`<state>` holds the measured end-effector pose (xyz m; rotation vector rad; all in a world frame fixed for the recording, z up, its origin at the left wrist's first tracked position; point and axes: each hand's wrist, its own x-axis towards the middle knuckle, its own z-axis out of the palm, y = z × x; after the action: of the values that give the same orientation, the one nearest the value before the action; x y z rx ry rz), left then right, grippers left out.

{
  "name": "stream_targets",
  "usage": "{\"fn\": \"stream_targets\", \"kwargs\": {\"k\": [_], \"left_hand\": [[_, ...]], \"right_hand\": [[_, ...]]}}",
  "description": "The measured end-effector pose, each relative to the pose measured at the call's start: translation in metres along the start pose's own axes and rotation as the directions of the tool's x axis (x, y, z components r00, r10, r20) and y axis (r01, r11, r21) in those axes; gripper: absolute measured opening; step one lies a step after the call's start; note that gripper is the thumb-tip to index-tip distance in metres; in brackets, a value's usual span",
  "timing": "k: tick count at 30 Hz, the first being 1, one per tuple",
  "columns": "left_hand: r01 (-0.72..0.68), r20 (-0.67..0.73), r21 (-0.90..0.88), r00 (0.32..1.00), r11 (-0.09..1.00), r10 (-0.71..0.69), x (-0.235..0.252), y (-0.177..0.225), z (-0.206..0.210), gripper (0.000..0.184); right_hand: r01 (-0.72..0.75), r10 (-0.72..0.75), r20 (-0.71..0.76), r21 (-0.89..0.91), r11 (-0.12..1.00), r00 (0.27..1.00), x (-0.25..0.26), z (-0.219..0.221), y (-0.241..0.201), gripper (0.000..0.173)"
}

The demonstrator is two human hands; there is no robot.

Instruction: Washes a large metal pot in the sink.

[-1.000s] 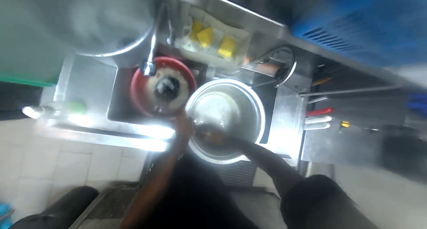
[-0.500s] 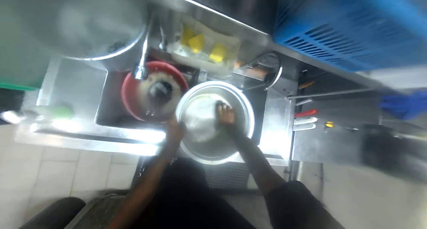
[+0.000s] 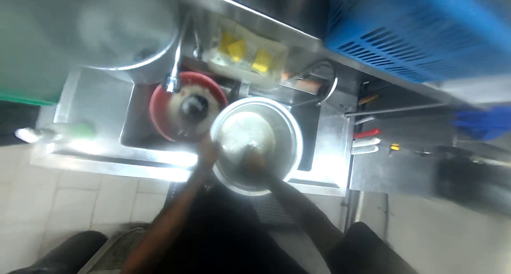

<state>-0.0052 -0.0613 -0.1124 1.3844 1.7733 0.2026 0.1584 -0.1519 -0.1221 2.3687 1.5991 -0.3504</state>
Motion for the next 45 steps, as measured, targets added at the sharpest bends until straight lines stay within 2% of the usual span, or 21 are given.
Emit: {"fn": "stream_targets", "kwargs": {"k": [2,3,5,8,11,13,17,21,23,25,27,29,30,32,34,36,38,40,42,43,45], "left_hand": [[0.000,0.010,-0.026,1.000,1.000,0.001,0.000,0.003,-0.001,0.053],[0.015,0.024,-0.037,1.000,0.999,-0.014,-0.001,0.004,-0.003,0.052],[0.066,0.072,-0.028,0.995,0.997,-0.064,-0.001,0.003,-0.004,0.050],[0.046,0.039,-0.062,0.998,0.997,-0.044,0.002,-0.006,0.003,0.055],[0.018,0.003,-0.075,1.000,0.997,-0.018,0.006,-0.006,0.008,0.058],[0.039,-0.005,-0.056,0.999,0.998,-0.039,0.004,0.000,0.008,0.058],[0.018,-0.048,-0.016,0.999,1.000,-0.019,0.002,0.002,0.009,0.060],[0.006,-0.062,-0.070,0.998,0.998,-0.010,0.005,-0.002,0.009,0.058],[0.017,-0.025,-0.067,1.000,0.998,-0.019,0.005,-0.002,0.010,0.060],[0.020,0.003,-0.052,1.000,0.998,-0.020,0.002,0.000,0.012,0.059],[0.021,0.026,-0.086,0.999,0.996,-0.019,0.002,0.002,0.010,0.065],[0.019,0.028,-0.132,0.999,0.991,-0.015,-0.003,-0.001,0.011,0.065],[0.015,0.016,-0.142,1.000,0.990,-0.013,-0.002,0.000,0.012,0.065],[0.025,0.003,-0.131,1.000,0.991,-0.025,-0.004,0.004,0.014,0.061],[0.020,-0.026,-0.096,0.999,0.995,-0.023,-0.003,0.007,0.014,0.057],[-0.009,-0.058,-0.084,0.998,0.996,0.004,-0.003,0.006,0.013,0.057],[-0.043,-0.086,-0.078,0.996,0.996,0.036,-0.002,0.002,0.015,0.058],[-0.073,-0.116,-0.089,0.991,0.993,0.062,-0.001,-0.001,0.017,0.054],[-0.081,-0.142,-0.104,0.988,0.991,0.065,-0.003,0.001,0.017,0.050],[-0.073,-0.144,-0.106,0.988,0.992,0.057,-0.005,0.003,0.016,0.048],[-0.061,-0.155,-0.099,0.987,0.993,0.045,-0.008,0.007,0.016,0.045]], "right_hand": [[0.012,0.006,0.328,-0.053,0.999,0.945,0.047,0.020,0.023,0.048],[0.019,0.001,0.408,-0.044,0.999,0.913,0.065,0.017,0.031,0.050],[-0.024,0.011,0.411,0.028,0.999,0.912,0.090,0.008,0.041,0.054],[-0.163,0.131,0.215,0.137,0.977,0.968,0.137,0.023,0.050,0.060],[-0.104,0.131,-0.147,0.177,0.979,0.980,0.170,0.046,0.021,0.049],[-0.031,0.022,0.043,0.225,0.974,0.999,0.155,0.012,-0.019,0.048],[0.278,-0.309,0.057,0.303,0.911,0.949,0.087,0.044,-0.062,0.050],[0.533,-0.614,0.223,0.334,0.778,0.757,0.070,0.061,-0.044,0.041],[0.551,-0.666,0.228,0.408,0.728,0.711,0.078,0.061,-0.024,0.040],[0.561,-0.656,0.271,0.354,0.748,0.704,0.090,0.052,-0.013,0.038],[0.443,-0.523,0.242,0.319,0.838,0.817,0.113,0.037,-0.014,0.036],[0.406,-0.440,0.115,0.236,0.883,0.890,0.141,0.037,-0.010,0.038],[0.436,-0.448,0.031,0.178,0.882,0.894,0.161,0.039,-0.004,0.038],[0.553,-0.553,-0.030,0.031,0.832,0.833,0.189,0.036,0.018,0.034],[0.689,-0.693,0.016,-0.120,0.715,0.721,0.212,0.027,0.042,0.039],[0.726,-0.738,0.035,-0.219,0.652,0.674,0.222,0.032,0.066,0.044],[0.628,-0.639,0.044,-0.252,0.736,0.768,0.208,0.031,0.082,0.041],[0.420,-0.421,0.042,-0.211,0.883,0.906,0.175,0.036,0.093,0.045],[0.191,-0.189,0.034,-0.075,0.979,0.981,0.126,0.052,0.107,0.053],[0.075,-0.067,0.173,-0.039,0.996,0.983,0.101,0.042,0.104,0.059],[-0.121,0.153,0.452,-0.098,0.988,0.879,0.072,0.025,0.085,0.074]]}}
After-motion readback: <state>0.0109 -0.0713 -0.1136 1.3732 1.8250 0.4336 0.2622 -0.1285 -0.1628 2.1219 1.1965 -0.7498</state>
